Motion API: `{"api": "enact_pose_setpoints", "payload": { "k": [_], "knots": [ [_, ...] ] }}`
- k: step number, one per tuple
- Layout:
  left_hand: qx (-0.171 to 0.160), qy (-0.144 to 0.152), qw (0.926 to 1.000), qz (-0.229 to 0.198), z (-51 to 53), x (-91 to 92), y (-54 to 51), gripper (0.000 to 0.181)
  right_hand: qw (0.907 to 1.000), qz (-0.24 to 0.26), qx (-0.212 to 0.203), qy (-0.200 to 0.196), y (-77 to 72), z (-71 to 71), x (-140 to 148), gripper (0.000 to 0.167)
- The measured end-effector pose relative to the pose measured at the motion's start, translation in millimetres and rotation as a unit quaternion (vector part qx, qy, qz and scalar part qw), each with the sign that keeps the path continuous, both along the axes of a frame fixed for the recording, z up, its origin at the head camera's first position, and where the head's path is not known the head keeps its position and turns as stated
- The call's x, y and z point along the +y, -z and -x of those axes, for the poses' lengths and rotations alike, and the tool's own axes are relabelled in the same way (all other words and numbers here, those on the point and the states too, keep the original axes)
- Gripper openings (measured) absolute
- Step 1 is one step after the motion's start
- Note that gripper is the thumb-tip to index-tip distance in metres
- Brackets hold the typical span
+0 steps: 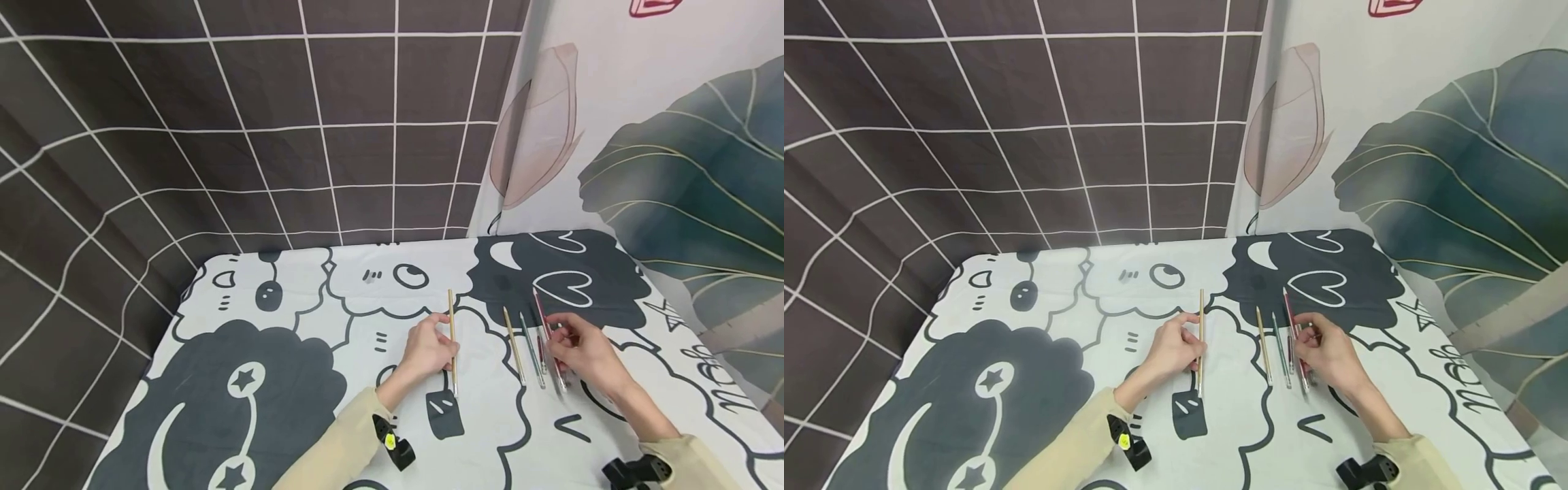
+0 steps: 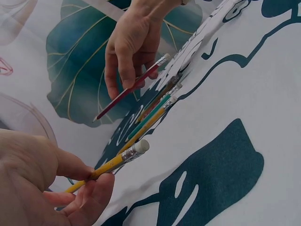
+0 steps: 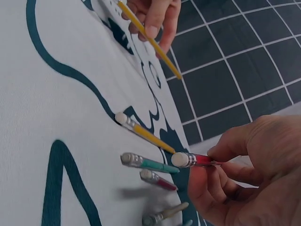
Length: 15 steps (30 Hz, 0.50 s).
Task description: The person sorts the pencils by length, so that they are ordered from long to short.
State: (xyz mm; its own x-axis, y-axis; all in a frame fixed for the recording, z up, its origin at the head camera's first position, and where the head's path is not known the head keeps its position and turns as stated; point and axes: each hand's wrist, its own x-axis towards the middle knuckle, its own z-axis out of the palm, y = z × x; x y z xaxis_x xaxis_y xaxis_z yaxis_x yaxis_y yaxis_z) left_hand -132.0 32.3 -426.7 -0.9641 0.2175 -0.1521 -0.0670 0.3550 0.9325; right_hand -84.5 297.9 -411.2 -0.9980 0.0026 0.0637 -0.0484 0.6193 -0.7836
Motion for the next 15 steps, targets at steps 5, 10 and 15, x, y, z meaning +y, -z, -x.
{"api": "enact_pose_setpoints", "payload": {
  "k": [5, 10, 15],
  "knots": [
    [-0.001, 0.001, 1.0000, 0.002, -1.0, -1.3, -0.7, 0.047, 0.9999, 0.014, 0.007, -0.005, 0.9, 1.2, -9, 0.037],
    [0.008, 0.003, 0.9999, 0.008, -1.0, -3.7, -0.9, 0.046, 0.9993, 0.035, 0.004, -0.015, 1.5, 3.4, -17, 0.038],
    [0.016, 0.003, 0.9999, 0.005, -0.4, -5.2, 0.4, 0.044, 0.9979, 0.060, -0.004, -0.024, 2.2, 4.9, -23, 0.041]
  ]
}}
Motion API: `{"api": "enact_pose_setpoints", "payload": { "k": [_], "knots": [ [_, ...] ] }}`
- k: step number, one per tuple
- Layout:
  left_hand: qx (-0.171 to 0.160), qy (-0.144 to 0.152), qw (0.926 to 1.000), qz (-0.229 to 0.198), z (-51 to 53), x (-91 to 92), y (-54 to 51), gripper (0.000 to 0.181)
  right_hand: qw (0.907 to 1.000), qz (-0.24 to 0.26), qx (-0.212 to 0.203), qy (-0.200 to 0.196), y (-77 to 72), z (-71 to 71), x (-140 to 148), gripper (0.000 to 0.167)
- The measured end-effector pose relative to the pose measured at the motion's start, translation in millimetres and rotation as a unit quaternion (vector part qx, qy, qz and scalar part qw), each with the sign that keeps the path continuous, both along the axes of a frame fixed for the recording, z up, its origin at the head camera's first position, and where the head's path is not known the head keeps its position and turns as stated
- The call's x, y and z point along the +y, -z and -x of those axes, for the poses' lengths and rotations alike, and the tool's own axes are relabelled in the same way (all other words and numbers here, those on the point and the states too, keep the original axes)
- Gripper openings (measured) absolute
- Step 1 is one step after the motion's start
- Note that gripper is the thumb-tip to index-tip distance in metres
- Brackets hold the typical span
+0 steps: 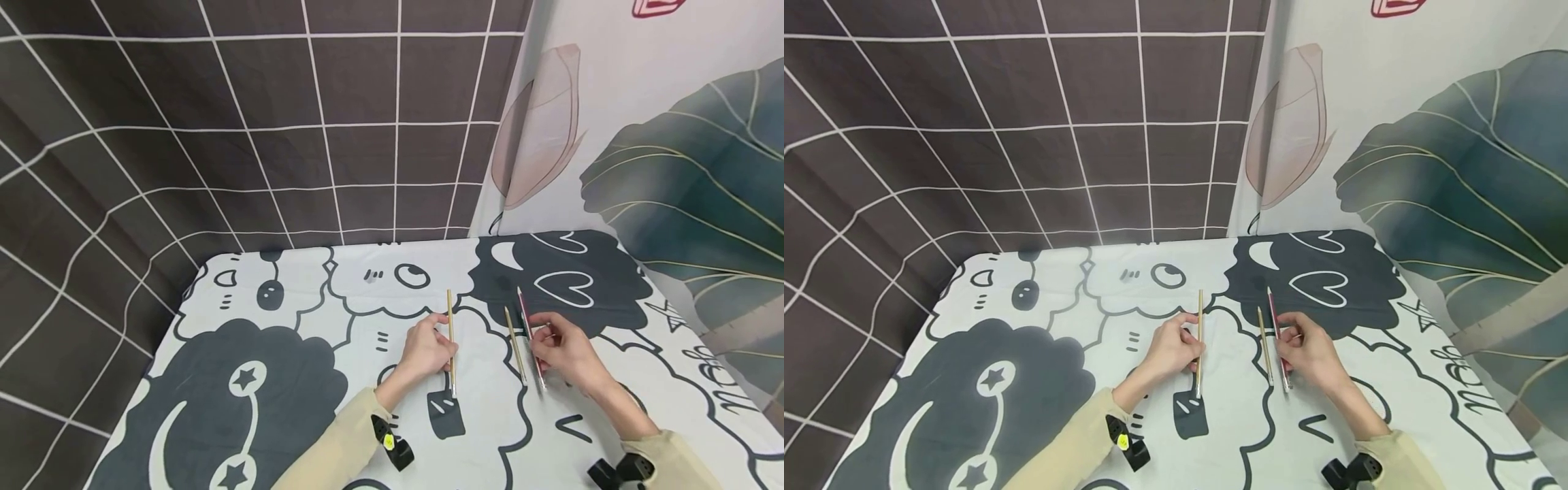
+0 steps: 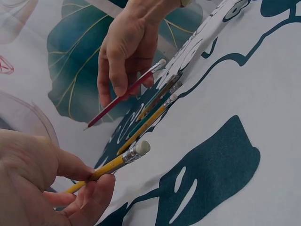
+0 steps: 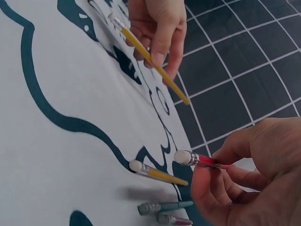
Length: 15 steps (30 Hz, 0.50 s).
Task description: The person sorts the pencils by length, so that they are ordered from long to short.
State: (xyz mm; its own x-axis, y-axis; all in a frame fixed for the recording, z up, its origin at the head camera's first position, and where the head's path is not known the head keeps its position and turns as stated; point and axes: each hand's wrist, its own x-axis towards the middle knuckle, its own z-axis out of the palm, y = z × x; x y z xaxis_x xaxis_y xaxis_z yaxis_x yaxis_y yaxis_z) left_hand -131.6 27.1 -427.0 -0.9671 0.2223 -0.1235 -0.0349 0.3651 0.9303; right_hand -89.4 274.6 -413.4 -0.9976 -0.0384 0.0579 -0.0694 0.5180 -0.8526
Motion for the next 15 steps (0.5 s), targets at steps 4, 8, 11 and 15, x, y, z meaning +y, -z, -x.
{"api": "enact_pose_setpoints", "payload": {
  "k": [4, 8, 11, 15],
  "knots": [
    [-0.002, -0.004, 1.0000, 0.001, 0.2, -2.0, 1.3, 0.044, 0.9999, 0.010, -0.002, -0.008, 0.4, 1.9, -6, 0.042],
    [-0.004, -0.007, 0.9999, 0.010, 0.6, -5.5, 2.2, 0.045, 0.9998, 0.016, -0.001, -0.012, 0.2, 4.2, -13, 0.041],
    [-0.004, -0.007, 0.9998, 0.016, 1.0, -8.4, 2.4, 0.045, 0.9997, 0.018, -0.008, -0.013, -0.4, 5.2, -19, 0.042],
    [-0.006, -0.010, 0.9997, 0.023, 0.9, -12.2, 2.5, 0.045, 0.9995, 0.025, -0.017, -0.012, 0.0, 6.4, -28, 0.042]
  ]
}}
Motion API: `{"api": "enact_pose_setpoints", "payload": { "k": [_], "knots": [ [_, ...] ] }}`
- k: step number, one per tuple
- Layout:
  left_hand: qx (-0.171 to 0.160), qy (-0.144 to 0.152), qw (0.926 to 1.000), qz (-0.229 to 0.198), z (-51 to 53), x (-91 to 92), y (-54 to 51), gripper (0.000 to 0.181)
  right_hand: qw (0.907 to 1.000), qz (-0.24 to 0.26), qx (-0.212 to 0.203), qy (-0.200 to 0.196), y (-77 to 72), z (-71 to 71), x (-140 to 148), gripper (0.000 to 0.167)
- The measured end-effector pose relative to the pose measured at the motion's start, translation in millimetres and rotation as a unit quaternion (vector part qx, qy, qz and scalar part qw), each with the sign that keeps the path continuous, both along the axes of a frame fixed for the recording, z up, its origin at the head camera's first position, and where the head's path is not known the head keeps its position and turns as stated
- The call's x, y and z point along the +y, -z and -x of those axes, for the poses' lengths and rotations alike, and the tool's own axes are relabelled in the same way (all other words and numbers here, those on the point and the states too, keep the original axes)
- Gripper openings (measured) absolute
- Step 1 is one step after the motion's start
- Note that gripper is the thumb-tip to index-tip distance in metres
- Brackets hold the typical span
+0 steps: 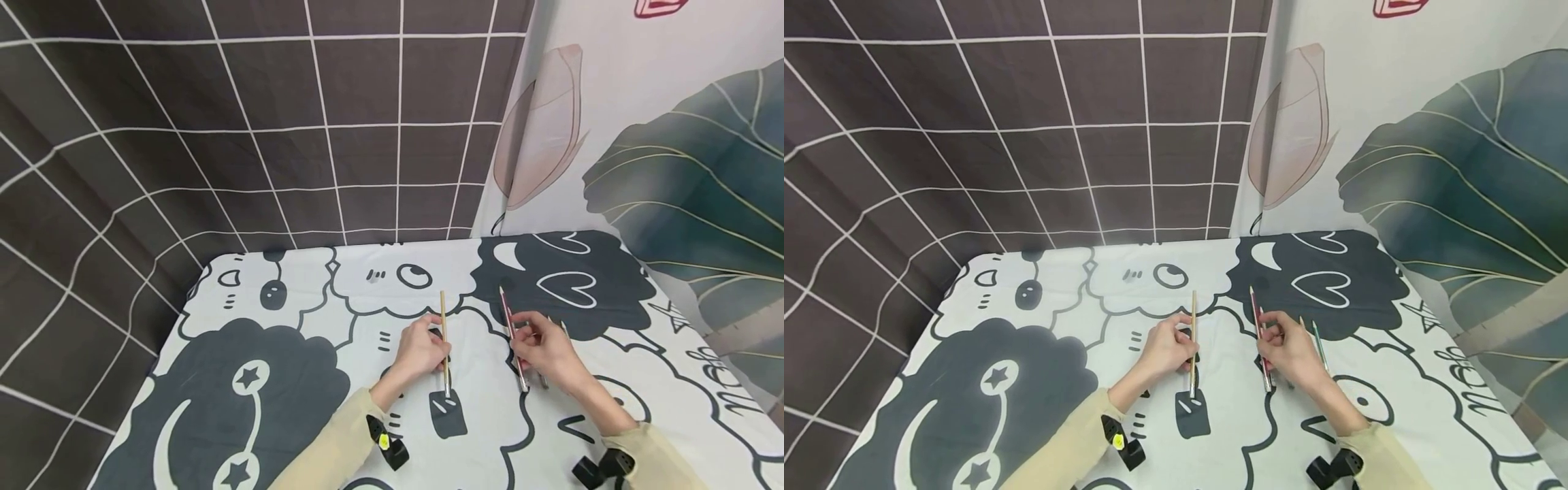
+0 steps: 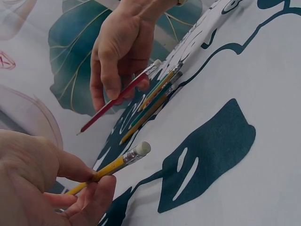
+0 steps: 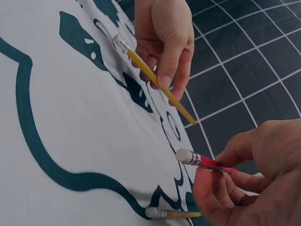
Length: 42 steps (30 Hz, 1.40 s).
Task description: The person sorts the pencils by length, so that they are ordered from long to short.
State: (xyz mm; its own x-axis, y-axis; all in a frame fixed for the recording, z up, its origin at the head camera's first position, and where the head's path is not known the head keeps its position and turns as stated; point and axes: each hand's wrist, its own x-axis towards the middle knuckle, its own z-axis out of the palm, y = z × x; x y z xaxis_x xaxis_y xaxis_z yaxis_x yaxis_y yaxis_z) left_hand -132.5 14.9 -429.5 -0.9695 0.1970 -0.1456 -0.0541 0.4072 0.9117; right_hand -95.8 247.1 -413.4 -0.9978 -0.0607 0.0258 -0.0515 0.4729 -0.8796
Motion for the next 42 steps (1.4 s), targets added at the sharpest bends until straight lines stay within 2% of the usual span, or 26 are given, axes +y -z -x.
{"api": "enact_pose_setpoints", "payload": {
  "k": [10, 18, 29, 42],
  "knots": [
    [-0.007, -0.022, 0.9996, 0.014, -1.2, -12.9, 2.1, 0.046, 0.9999, -0.007, 0.004, -0.006, 4.8, 4.9, -17, 0.038],
    [-0.005, -0.031, 0.9993, 0.021, -1.0, -23.2, 4.7, 0.046, 0.9997, 0.016, -0.008, -0.015, 7.7, 5.7, -26, 0.039],
    [-0.002, -0.028, 0.9994, 0.018, 0.2, -37.8, 6.6, 0.047, 0.9993, 0.030, -0.008, -0.019, 10.5, 10.7, -38, 0.041],
    [0.001, -0.037, 0.9991, 0.021, -1.1, -50.4, 7.4, 0.048, 0.9987, 0.038, -0.032, -0.008, 14.5, 16.0, -56, 0.038]
  ]
}}
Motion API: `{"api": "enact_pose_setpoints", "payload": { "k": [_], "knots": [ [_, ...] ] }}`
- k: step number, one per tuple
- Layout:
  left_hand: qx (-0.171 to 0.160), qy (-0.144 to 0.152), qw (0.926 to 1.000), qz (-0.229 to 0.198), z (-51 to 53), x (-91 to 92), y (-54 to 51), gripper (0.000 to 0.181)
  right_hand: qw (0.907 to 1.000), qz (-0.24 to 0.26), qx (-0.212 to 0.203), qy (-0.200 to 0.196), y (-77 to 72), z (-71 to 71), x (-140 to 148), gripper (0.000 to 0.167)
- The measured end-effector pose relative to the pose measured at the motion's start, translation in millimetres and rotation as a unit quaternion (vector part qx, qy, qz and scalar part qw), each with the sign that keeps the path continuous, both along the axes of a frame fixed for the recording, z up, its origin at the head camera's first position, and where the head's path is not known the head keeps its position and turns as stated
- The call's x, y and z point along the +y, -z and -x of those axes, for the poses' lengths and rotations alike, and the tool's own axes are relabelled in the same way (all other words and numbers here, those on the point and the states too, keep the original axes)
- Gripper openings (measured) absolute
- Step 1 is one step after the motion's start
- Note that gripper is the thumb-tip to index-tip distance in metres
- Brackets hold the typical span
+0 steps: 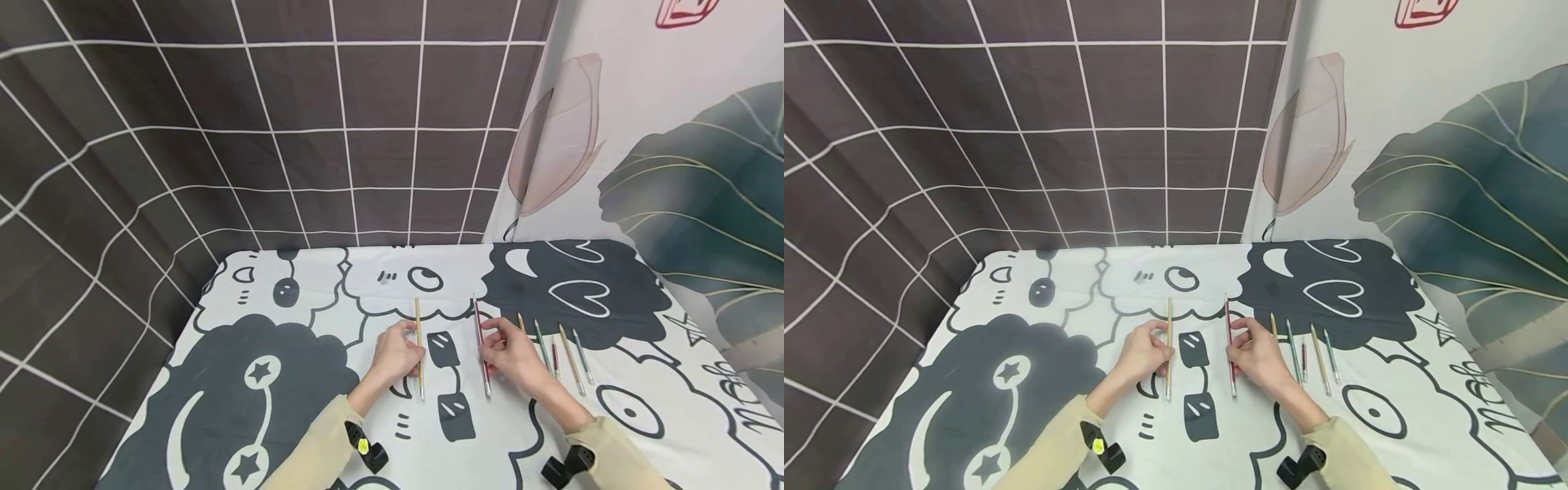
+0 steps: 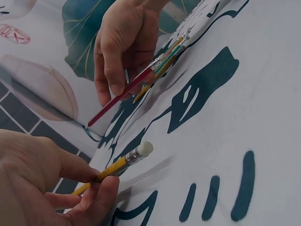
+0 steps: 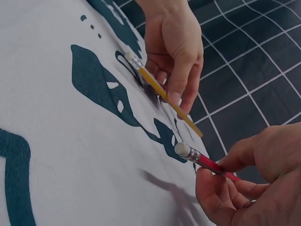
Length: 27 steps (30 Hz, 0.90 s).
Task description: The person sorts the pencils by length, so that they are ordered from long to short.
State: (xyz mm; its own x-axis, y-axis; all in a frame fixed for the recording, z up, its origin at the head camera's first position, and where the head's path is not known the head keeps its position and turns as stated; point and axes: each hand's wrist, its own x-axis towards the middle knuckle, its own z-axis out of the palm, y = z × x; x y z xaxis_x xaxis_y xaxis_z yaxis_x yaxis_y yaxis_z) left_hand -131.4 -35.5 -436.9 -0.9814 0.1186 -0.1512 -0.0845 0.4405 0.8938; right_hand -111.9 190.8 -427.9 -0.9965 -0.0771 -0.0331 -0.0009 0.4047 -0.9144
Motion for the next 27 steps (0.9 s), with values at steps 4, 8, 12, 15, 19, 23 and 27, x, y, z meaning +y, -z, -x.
{"api": "enact_pose_setpoints", "payload": {
  "k": [4, 8, 12, 15, 19, 23, 27],
  "knots": [
    [-0.005, -0.002, 1.0000, 0.000, 0.6, -3.4, 0.6, 0.047, 1.0000, -0.003, 0.006, 0.000, 0.6, 1.0, -4, 0.038],
    [-0.009, -0.009, 0.9999, 0.001, 0.5, -7.0, 1.0, 0.048, 1.0000, 0.000, 0.004, 0.001, 1.0, 2.1, -10, 0.038],
    [-0.011, -0.022, 0.9997, 0.008, 0.7, -9.7, 1.3, 0.047, 1.0000, 0.005, 0.002, -0.001, 1.4, 3.1, -17, 0.038],
    [-0.007, -0.029, 0.9995, 0.015, 1.2, -12.1, 1.8, 0.046, 1.0000, 0.008, 0.002, 0.002, 1.9, 4.3, -22, 0.038],
    [0.000, -0.031, 0.9992, 0.025, 1.4, -16.8, 1.9, 0.044, 0.9999, 0.010, 0.003, -0.001, 3.2, 6.2, -28, 0.038],
    [0.003, -0.031, 0.9990, 0.031, 0.1, -22.8, 1.9, 0.046, 0.9998, 0.012, 0.003, -0.017, 5.2, 7.6, -34, 0.038],
    [0.007, -0.032, 0.9988, 0.035, -0.8, -27.5, 2.1, 0.047, 0.9995, 0.018, 0.001, -0.026, 6.8, 8.6, -40, 0.038]
  ]
}}
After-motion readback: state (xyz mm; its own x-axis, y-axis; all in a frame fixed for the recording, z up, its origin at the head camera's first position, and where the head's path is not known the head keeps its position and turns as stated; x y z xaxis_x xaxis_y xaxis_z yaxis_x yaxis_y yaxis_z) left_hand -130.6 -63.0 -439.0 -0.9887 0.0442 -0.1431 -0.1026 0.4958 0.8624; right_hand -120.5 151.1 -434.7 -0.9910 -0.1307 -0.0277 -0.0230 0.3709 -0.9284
